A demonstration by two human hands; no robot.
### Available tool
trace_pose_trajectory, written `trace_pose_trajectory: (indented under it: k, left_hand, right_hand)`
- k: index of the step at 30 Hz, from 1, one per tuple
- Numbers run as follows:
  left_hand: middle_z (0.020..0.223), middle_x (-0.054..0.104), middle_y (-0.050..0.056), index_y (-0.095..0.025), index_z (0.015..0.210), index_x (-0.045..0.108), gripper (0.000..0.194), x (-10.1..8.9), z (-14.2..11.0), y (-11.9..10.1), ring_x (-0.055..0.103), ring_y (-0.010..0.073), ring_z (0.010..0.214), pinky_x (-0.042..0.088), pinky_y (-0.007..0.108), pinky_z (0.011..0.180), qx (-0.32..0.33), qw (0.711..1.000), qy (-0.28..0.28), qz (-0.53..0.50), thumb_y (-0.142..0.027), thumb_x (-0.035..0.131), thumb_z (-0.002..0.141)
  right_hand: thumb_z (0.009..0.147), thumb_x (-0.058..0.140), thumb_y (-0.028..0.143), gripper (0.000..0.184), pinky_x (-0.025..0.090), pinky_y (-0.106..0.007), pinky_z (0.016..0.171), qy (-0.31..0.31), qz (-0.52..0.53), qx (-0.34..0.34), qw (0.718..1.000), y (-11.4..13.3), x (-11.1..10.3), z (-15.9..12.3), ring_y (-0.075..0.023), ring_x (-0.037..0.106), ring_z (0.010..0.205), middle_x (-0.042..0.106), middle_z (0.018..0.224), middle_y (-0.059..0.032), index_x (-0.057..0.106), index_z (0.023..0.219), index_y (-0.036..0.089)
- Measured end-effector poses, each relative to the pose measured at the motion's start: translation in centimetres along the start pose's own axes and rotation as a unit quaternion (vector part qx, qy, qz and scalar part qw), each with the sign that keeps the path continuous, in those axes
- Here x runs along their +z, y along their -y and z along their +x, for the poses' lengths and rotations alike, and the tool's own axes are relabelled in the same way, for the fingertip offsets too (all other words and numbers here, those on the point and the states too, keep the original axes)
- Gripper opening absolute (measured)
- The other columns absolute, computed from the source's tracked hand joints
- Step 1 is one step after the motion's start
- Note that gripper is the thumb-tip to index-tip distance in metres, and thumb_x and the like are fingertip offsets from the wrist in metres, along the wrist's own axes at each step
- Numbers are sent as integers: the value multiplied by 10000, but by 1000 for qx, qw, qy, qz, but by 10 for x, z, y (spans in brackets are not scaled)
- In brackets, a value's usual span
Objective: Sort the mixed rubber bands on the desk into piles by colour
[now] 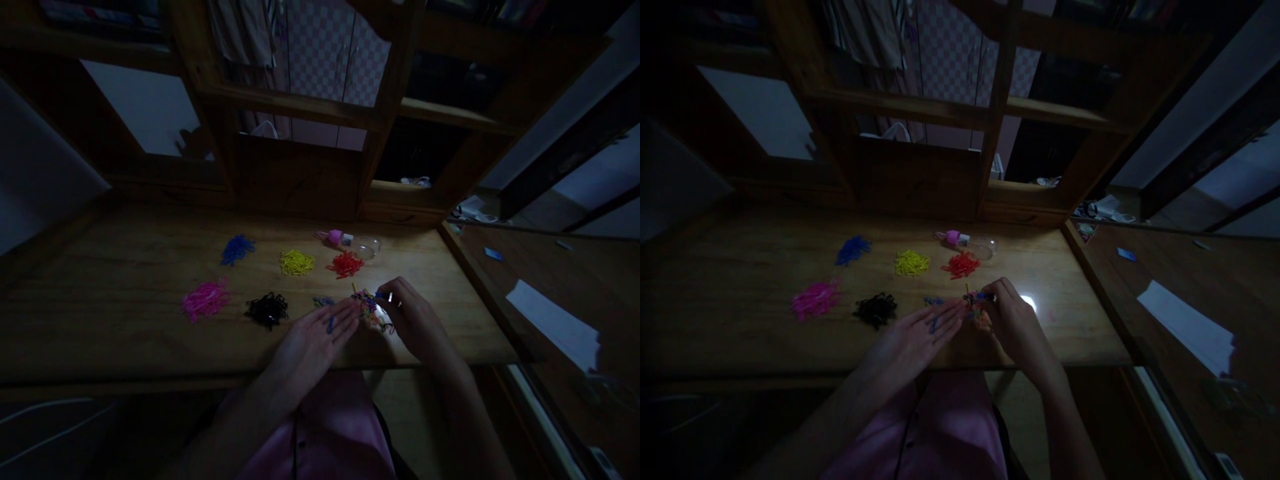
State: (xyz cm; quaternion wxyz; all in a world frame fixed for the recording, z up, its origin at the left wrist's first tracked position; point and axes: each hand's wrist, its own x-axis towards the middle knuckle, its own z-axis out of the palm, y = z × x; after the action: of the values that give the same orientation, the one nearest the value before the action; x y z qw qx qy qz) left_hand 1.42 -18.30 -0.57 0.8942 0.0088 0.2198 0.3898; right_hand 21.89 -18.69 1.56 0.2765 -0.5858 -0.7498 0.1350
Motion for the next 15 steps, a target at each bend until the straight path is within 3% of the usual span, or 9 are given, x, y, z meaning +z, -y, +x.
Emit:
trace_pose_trajectory:
  k: [3, 5, 10, 13, 15]
  left_hand:
    - [946, 676, 104, -92, 918, 659, 278, 7, 7, 12, 657, 149, 899, 507, 286, 951, -9, 1000, 23, -13, -178, 395, 943]
    - [839, 655, 68, -115, 852, 645, 271, 11, 10, 16, 640, 116, 777, 532, 247, 859, 0, 1000, 6, -13, -169, 396, 945]
    - [877, 654, 82, -117, 852, 638, 299, 17, 6, 15, 643, 126, 805, 540, 257, 847, 28, 998, -56, 12, -107, 353, 942]
    - [874, 660, 92, -134, 869, 646, 322, 13, -1, -5, 655, 157, 845, 557, 296, 824, 53, 996, -65, 34, -82, 334, 934]
    - [798, 645, 68, -152, 845, 638, 324, 9, -8, -33, 645, 143, 773, 562, 273, 748, 94, 991, -83, 50, -87, 335, 938]
  right_hand:
    - [949, 471, 185, 160, 490, -278, 696, 48, 16, -43, 998, 31, 4, -2, -171, 614, 818, 600, 995, -62, 590, 1048, 229]
    - [944, 484, 179, 225, 509, -288, 731, 64, 15, -62, 996, 41, 5, -3, -173, 627, 846, 607, 1036, -59, 624, 1098, 263]
    - [929, 535, 223, 260, 524, -265, 656, 17, 99, -62, 993, 43, -1, -4, -170, 635, 857, 632, 1075, -56, 672, 1134, 306]
    - [939, 528, 272, 236, 502, -248, 572, -47, 130, -11, 990, 43, -10, -7, -180, 634, 856, 637, 1076, -71, 694, 1106, 287]
    - [935, 542, 300, 220, 496, -254, 563, -99, 138, 30, 985, 40, -15, -11, -190, 633, 861, 639, 1067, -75, 702, 1084, 274]
